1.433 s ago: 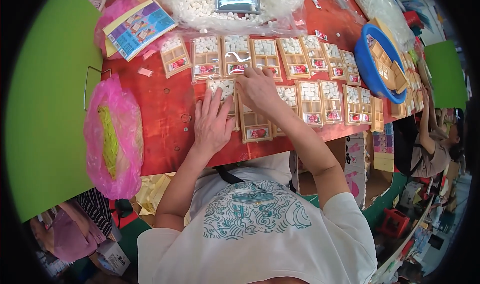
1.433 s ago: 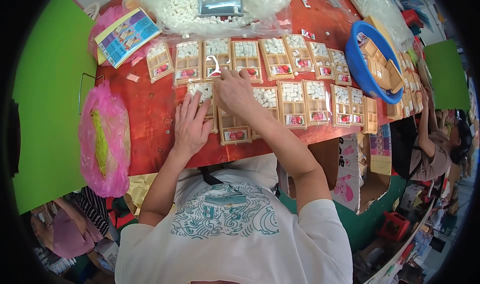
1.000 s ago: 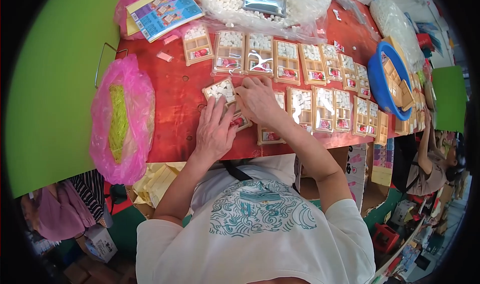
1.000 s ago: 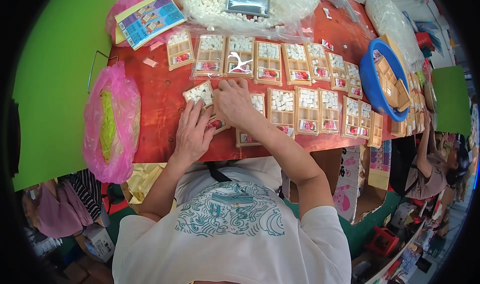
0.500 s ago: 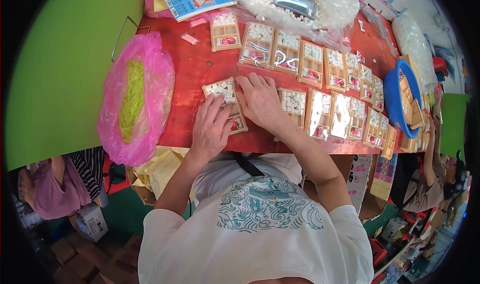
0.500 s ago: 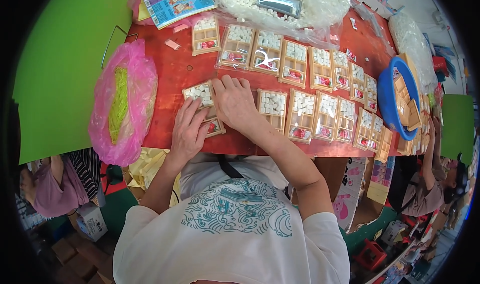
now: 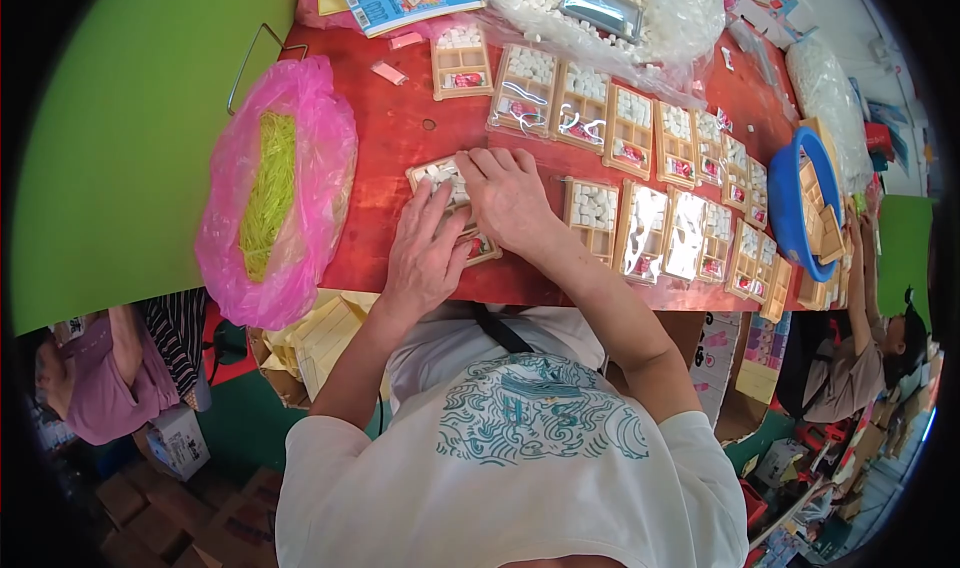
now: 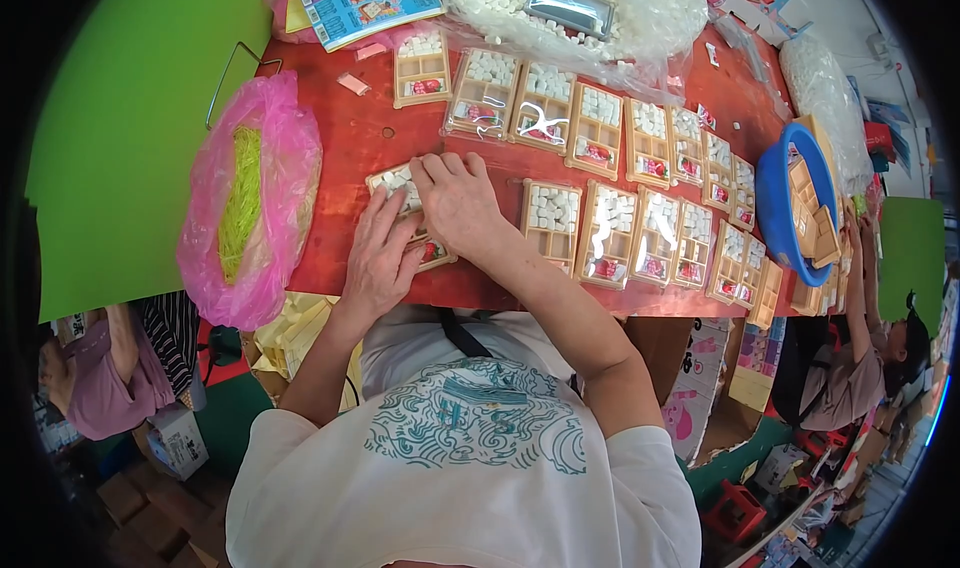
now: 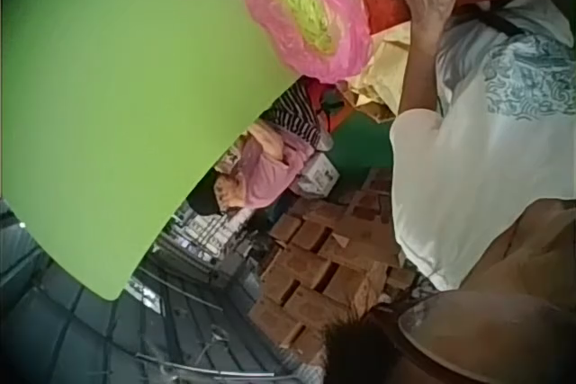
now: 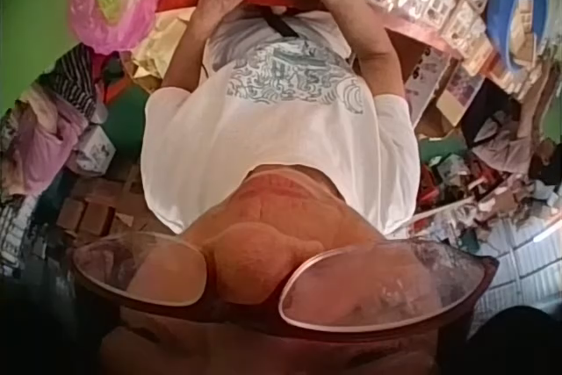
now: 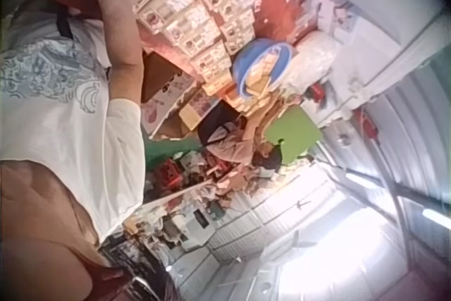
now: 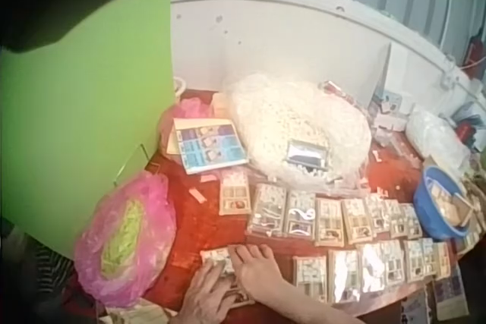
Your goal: Packaging small white items into plastic containers and applying labels.
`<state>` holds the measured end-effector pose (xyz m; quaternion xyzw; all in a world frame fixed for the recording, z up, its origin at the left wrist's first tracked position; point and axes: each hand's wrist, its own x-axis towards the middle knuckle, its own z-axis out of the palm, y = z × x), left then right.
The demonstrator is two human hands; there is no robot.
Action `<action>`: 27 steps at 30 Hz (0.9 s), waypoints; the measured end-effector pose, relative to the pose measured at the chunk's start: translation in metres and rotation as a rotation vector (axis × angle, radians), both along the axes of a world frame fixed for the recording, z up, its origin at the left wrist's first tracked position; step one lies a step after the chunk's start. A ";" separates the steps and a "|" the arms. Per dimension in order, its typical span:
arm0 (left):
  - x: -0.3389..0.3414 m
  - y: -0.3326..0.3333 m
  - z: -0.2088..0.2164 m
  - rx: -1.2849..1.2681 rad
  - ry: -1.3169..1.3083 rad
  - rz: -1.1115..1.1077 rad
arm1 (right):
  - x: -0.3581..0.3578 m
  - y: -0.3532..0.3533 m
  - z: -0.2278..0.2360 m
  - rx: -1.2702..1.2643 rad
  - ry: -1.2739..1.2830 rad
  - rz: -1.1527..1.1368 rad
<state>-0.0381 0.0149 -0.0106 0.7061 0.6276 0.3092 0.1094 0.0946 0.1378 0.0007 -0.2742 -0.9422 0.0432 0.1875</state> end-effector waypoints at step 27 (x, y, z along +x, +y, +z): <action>0.002 -0.045 0.004 -0.019 0.183 0.132 | -0.004 -0.013 -0.014 -0.475 0.169 0.044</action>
